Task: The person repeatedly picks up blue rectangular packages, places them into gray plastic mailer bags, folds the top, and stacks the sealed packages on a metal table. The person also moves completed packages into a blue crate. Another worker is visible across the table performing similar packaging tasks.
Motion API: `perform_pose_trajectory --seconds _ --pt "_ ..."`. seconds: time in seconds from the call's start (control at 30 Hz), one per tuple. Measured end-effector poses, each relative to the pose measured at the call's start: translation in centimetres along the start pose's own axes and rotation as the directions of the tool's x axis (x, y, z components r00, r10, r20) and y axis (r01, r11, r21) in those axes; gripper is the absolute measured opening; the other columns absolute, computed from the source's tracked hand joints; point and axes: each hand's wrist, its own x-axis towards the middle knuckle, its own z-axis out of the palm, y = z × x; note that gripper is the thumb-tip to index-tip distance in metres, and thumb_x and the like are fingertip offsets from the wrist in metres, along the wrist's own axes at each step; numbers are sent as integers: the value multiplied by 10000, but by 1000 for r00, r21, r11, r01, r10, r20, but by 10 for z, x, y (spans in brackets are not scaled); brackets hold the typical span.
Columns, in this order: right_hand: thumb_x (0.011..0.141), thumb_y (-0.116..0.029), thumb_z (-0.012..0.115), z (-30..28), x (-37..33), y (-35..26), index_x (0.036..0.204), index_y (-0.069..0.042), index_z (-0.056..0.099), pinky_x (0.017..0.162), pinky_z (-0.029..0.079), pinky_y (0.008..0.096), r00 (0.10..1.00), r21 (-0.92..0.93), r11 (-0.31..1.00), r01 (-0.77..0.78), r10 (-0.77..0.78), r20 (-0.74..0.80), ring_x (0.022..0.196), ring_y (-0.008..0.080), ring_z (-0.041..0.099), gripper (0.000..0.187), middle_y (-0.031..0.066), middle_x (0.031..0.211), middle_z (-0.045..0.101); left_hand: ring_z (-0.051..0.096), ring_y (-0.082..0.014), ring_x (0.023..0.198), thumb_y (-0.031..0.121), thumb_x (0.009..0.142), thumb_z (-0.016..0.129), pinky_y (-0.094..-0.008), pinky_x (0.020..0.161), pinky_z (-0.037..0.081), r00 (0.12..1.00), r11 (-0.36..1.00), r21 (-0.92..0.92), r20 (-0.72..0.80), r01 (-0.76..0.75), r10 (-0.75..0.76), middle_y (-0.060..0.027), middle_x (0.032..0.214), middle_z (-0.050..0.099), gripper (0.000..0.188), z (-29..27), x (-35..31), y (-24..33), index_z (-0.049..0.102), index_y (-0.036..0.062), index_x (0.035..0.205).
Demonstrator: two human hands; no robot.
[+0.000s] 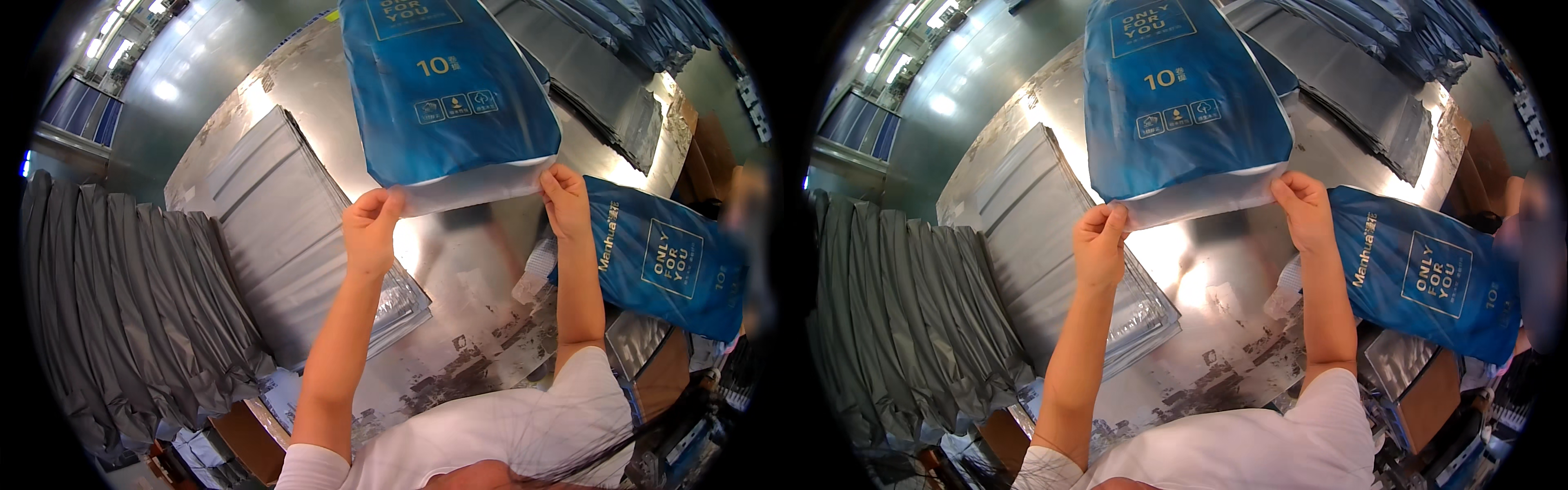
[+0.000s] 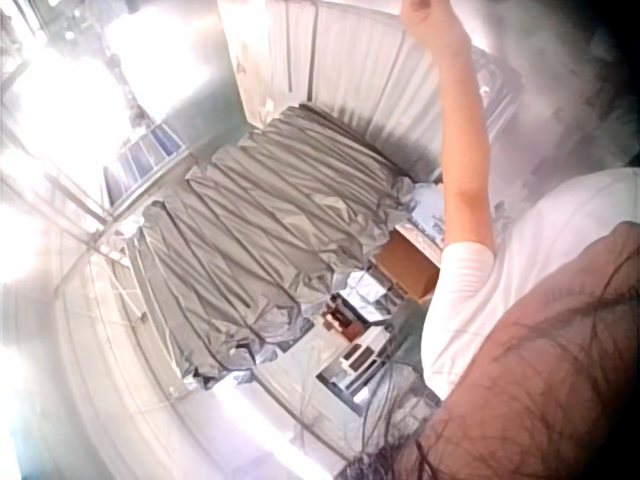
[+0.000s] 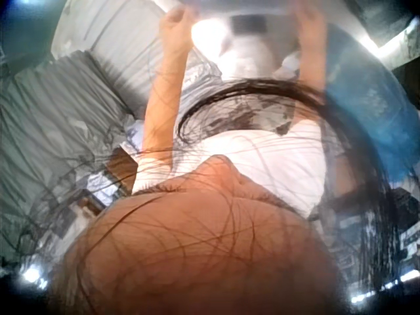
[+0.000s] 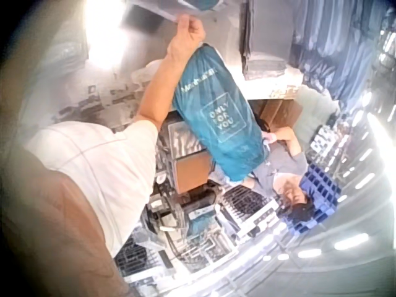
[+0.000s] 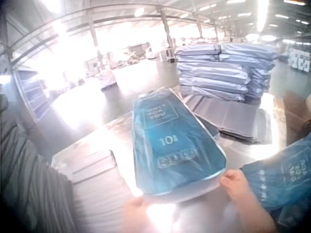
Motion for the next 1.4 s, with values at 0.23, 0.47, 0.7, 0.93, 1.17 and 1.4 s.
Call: perform_pose_trajectory --seconds 0.23,0.47,0.7,0.93,1.17,1.4 --pt "848 -375 518 -40 22 -8 864 -7 564 707 448 251 998 9 998 60 -60 20 761 129 570 372 49 794 588 530 -131 706 320 872 443 -274 683 414 981 964 -195 24 -183 191 -42 741 580 351 -82 27 -10 570 5 786" --pt "793 -393 563 54 66 -27 1323 -94 275 874 415 341 943 1 945 -328 328 61 1077 211 465 673 113 1221 428 521 -251 1004 267 775 597 -356 839 458 924 893 -240 154 380 -351 -157 1182 460 623 -37 55 4 316 25 1275" --pt "695 -326 646 95 -75 27 1316 -62 259 915 388 355 934 125 954 -274 233 272 1106 233 440 777 115 1237 411 372 -222 1173 149 717 627 -331 957 331 984 994 -48 158 96 -87 -128 1302 350 780 -97 -103 55 194 40 1356" --pt "657 -383 695 120 -299 109 1364 -90 124 967 320 383 671 28 734 -678 604 431 1176 256 357 955 135 1304 324 248 -237 1257 188 706 676 -366 1023 212 988 986 92 -78 140 -133 -122 1379 233 920 -188 -379 30 65 49 1381" --pt "817 -369 538 170 -358 128 1366 -138 111 983 290 394 551 -330 609 -721 793 260 1202 248 323 733 126 1344 278 255 -254 1249 170 772 639 -372 1022 224 875 895 70 -256 440 -410 -155 1372 223 905 -239 -479 -31 -25 61 1376" --pt "762 -316 638 136 -401 117 1381 -123 -24 982 293 380 443 -538 582 -610 813 379 1221 252 290 926 163 1366 211 394 -271 1157 169 817 580 -370 933 355 949 890 330 -116 315 -293 -189 1289 344 715 -228 -544 -13 116 53 1348"
